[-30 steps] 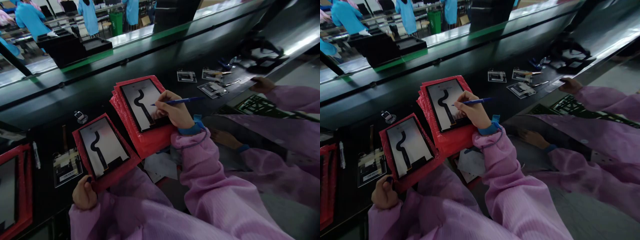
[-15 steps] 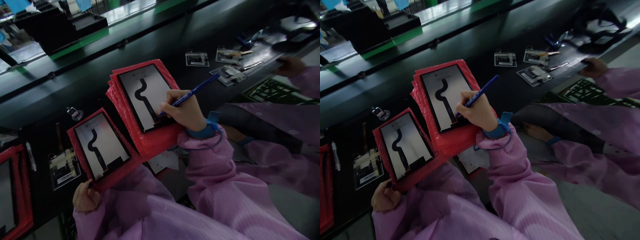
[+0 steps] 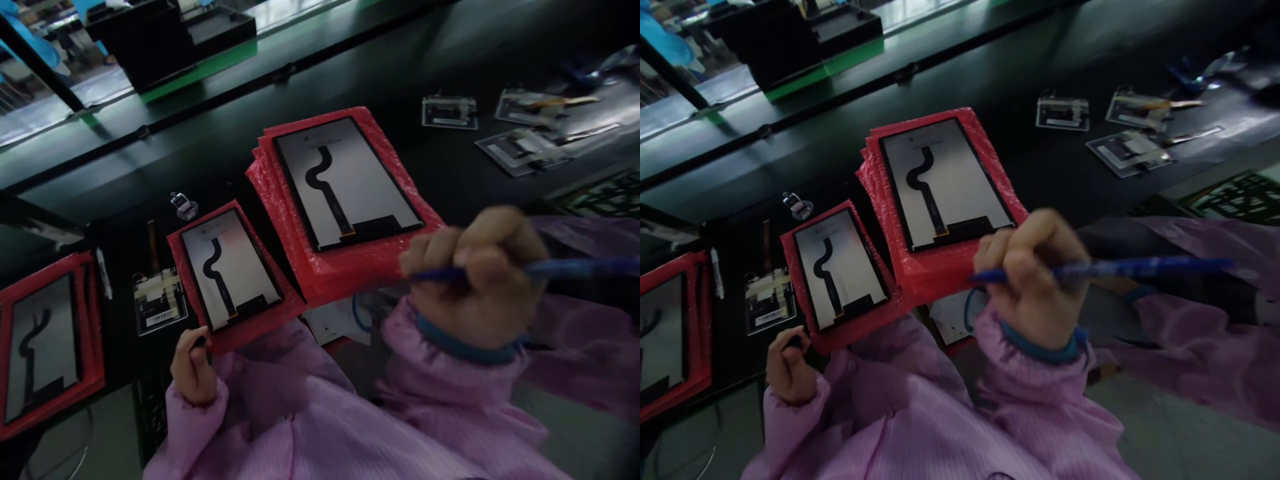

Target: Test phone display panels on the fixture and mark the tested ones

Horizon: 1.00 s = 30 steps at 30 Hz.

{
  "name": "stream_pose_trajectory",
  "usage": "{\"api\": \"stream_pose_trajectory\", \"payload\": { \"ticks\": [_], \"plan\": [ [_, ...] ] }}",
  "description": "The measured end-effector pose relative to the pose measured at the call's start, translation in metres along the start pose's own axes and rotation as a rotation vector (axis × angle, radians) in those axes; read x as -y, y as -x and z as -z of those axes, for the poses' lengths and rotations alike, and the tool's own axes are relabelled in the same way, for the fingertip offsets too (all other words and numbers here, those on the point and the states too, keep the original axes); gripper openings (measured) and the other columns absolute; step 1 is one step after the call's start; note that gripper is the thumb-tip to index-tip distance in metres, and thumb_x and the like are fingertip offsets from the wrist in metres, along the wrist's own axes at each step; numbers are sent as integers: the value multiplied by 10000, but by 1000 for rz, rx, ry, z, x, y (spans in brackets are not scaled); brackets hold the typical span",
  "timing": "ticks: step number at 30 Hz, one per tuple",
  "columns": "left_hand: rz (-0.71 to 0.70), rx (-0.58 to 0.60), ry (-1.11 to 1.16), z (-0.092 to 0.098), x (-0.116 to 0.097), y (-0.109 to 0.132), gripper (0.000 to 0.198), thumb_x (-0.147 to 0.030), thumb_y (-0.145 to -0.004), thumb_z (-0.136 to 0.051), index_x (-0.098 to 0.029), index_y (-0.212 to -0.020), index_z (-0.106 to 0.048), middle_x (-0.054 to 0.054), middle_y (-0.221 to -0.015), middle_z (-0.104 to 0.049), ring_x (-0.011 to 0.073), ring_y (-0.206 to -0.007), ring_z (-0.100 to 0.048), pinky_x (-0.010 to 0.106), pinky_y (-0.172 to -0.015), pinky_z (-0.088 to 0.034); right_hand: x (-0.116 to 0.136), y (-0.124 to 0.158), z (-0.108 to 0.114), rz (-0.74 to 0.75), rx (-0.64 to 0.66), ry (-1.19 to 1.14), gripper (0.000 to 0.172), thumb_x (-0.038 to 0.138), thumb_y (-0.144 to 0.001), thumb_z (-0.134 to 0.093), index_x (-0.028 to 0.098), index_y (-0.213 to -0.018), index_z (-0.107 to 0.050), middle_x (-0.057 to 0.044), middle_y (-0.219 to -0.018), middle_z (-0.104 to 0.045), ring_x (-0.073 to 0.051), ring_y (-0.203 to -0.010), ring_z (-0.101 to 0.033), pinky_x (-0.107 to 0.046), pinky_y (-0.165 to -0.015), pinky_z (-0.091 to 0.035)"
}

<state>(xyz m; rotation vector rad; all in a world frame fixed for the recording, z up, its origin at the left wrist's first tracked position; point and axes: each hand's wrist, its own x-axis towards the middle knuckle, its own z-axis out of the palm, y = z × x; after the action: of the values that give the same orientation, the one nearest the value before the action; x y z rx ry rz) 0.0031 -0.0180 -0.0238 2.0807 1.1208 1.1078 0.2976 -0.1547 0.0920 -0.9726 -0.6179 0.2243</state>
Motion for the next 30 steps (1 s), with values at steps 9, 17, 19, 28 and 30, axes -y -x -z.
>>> {"api": "stream_pose_trajectory", "payload": {
  "ticks": [9,17,19,28,30],
  "plan": [
    [-172,646,512,6,-69,14,426,-428,-1093,-344,-180,-1072,-690,58,-834,-709,139,-706,-645,232,-673,-503,-43,114,-46,-606,354,-109,489,479,-900,-704,212,-630,-395,79,-495,-360,-63,-423,-290,-220,-431,-219],
    [-173,682,419,13,-61,25,345,-396,-1094,-355,-186,-1172,-618,86,-984,-745,177,-895,-727,264,-802,-566,-41,130,-53,-518,443,134,466,496,-941,-637,210,-640,-426,60,-532,-373,-87,-476,-332,-242,-465,-262],
    [-130,662,468,13,-61,31,292,-382,-1089,-390,-204,-1253,-552,94,-1055,-742,178,-951,-739,262,-821,-579,-45,140,-57,-461,425,163,426,522,-993,-530,211,-705,-485,30,-623,-435,-112,-547,-403,-257,-511,-328],
    [136,459,520,13,-59,54,364,-385,-1053,-462,-349,-1411,-514,68,-1285,-715,225,-1144,-723,337,-1015,-593,-67,164,-78,-356,599,145,361,705,-854,-474,465,-1082,-619,-9,-887,-655,-284,-783,-662,-433,-646,-531],
    [280,389,437,15,-58,54,361,-457,-1031,-476,-366,-1358,-600,46,-1332,-698,257,-1217,-689,359,-1057,-582,-82,169,-82,-295,626,170,484,823,-649,-551,555,-1048,-608,32,-851,-692,-315,-720,-681,-447,-552,-514]
  ]
}}
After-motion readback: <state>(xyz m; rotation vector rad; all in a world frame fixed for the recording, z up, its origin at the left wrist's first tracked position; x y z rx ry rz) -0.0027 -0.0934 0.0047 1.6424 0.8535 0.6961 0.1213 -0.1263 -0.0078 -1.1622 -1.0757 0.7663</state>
